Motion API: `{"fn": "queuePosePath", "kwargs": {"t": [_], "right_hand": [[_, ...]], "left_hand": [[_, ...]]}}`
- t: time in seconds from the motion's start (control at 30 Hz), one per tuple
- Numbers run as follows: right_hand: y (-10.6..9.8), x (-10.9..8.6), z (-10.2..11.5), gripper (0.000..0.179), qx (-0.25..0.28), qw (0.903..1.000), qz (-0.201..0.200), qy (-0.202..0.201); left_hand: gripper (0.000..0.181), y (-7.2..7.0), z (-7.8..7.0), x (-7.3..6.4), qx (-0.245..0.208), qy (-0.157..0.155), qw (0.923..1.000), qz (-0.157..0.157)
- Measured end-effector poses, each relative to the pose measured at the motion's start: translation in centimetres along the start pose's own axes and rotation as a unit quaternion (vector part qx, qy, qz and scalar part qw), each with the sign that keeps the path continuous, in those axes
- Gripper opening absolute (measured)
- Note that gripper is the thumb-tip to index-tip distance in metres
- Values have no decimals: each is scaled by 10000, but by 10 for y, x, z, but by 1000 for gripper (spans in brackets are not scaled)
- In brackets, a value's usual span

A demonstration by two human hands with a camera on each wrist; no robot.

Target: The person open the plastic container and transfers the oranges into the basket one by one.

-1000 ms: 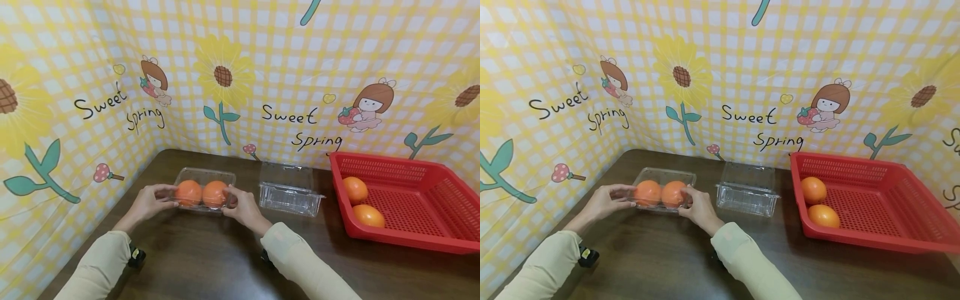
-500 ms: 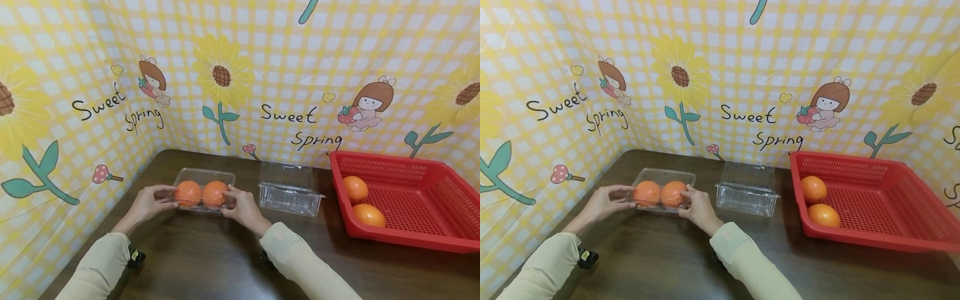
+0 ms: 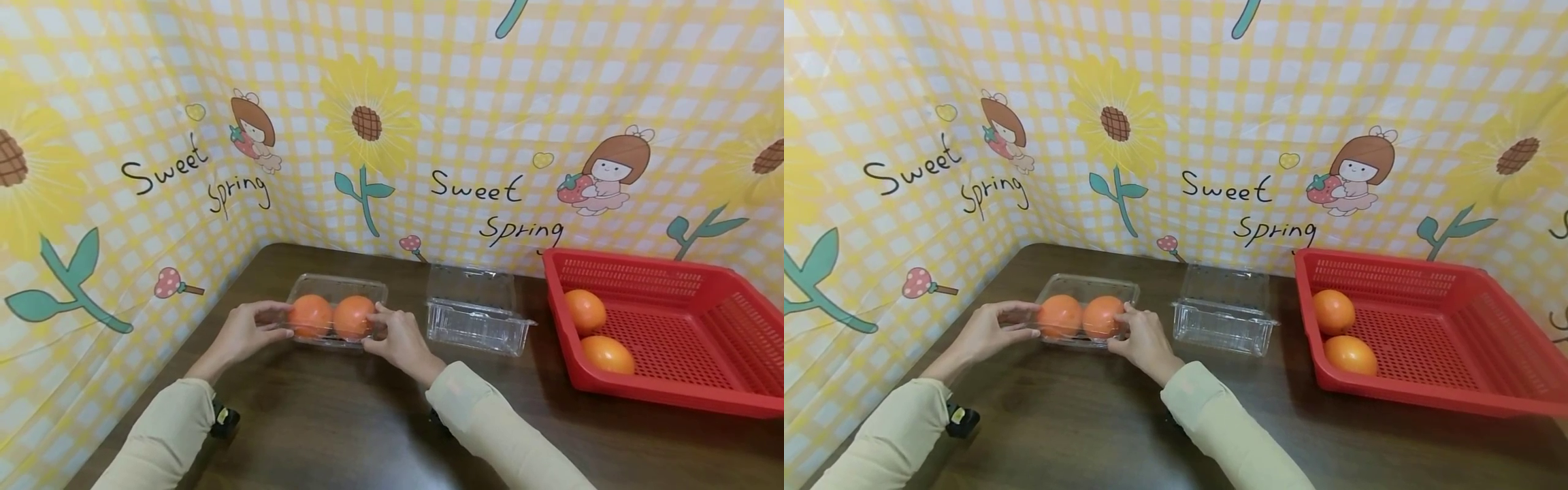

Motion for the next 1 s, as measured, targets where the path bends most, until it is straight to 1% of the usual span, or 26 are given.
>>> {"fn": "queuePosePath", "kwargs": {"t": [0.13, 0.37, 0.67, 0.87, 0.93, 1.0], "right_hand": [[0, 0, 1, 39, -140, 9999, -9, -11], [-2, 0, 4, 38, -402, 9990, -141, -115], [-2, 4, 8, 38, -807, 9965, -90, -181], [-1, 3, 8, 37, -702, 9974, -34, -185], [-1, 2, 8, 37, -634, 9978, -46, -184], [-2, 1, 8, 36, -618, 9979, -84, -196]], "left_hand": [[38, 0, -1, 0, -5, 83, 9999, -68], [35, -1, -4, 0, 85, 190, 9996, -215], [33, -1, -5, -2, 105, 235, 9990, -356], [33, -1, -3, -3, 147, 248, 9988, -386], [33, -2, -4, -3, 132, 319, 9984, -440], [33, -2, -5, -3, 52, 458, 9975, -530]]}}
Point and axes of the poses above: each hand's wrist, its own x-axis towards the middle knuckle, its own y-axis out of the palm, z = x × y, the point moved 7 cm from there along x, towards the middle knuckle, and after that the axes turned 4 degrees about x, right-handed, at the moved point
